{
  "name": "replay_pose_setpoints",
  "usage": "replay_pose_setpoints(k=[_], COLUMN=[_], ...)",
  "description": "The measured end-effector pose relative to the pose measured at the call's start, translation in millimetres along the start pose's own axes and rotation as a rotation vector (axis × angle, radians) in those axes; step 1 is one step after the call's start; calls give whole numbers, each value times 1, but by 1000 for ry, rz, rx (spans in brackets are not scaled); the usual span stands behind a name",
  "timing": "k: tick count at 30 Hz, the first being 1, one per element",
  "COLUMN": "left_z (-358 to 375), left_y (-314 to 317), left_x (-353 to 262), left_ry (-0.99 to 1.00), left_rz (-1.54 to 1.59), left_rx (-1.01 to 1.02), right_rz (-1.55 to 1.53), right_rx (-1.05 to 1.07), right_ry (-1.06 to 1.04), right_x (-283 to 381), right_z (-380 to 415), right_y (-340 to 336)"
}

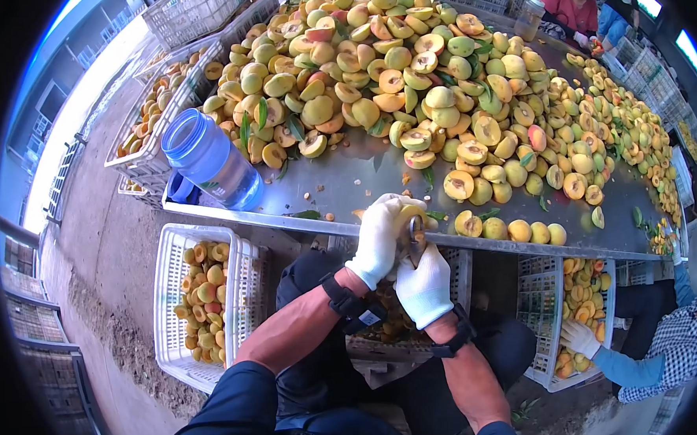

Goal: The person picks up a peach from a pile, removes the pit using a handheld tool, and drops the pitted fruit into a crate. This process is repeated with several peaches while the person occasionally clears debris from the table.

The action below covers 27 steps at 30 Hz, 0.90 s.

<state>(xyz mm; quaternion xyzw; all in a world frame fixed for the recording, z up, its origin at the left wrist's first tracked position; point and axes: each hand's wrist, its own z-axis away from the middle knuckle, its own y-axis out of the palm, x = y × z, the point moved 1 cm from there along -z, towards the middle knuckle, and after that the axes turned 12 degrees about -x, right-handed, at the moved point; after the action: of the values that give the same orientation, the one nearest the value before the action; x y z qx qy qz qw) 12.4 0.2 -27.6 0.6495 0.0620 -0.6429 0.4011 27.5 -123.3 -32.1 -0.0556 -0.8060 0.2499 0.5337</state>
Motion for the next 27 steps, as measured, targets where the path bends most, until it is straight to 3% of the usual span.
replay_pose_setpoints(k=[7, 12, 16, 18, 19, 20, 23, 25, 27], left_z=[9, 7, 3, 3, 3, 2, 1, 9, 11], left_y=[9, 8, 10, 11, 15, 16, 13, 25, 26], left_x=[-9, -11, -6, -7, -16, -24, -35, -45, -43], left_ry=[37, -8, -24, -11, -147, -280, -352, -370, -391], left_rz=[-42, -60, -194, -210, -199, -184, -7, 72, 150], left_rx=[97, 188, 242, 236, 289, 340, 460, 424, 390], right_rz=[-152, -304, -201, -66, -63, -157, -324, -612, -686], right_rx=[115, 289, 242, 157, 152, 186, 239, 355, 396], right_ry=[196, 521, 387, 165, 169, 275, 439, 764, 797], right_x=[-12, 15, 3, -17, -12, -5, 9, 13, 7], right_z=[5, -1, 1, 6, 3, -2, -12, -15, -15], right_y=[-9, -33, -33, -26, -30, -36, -48, -58, -58])
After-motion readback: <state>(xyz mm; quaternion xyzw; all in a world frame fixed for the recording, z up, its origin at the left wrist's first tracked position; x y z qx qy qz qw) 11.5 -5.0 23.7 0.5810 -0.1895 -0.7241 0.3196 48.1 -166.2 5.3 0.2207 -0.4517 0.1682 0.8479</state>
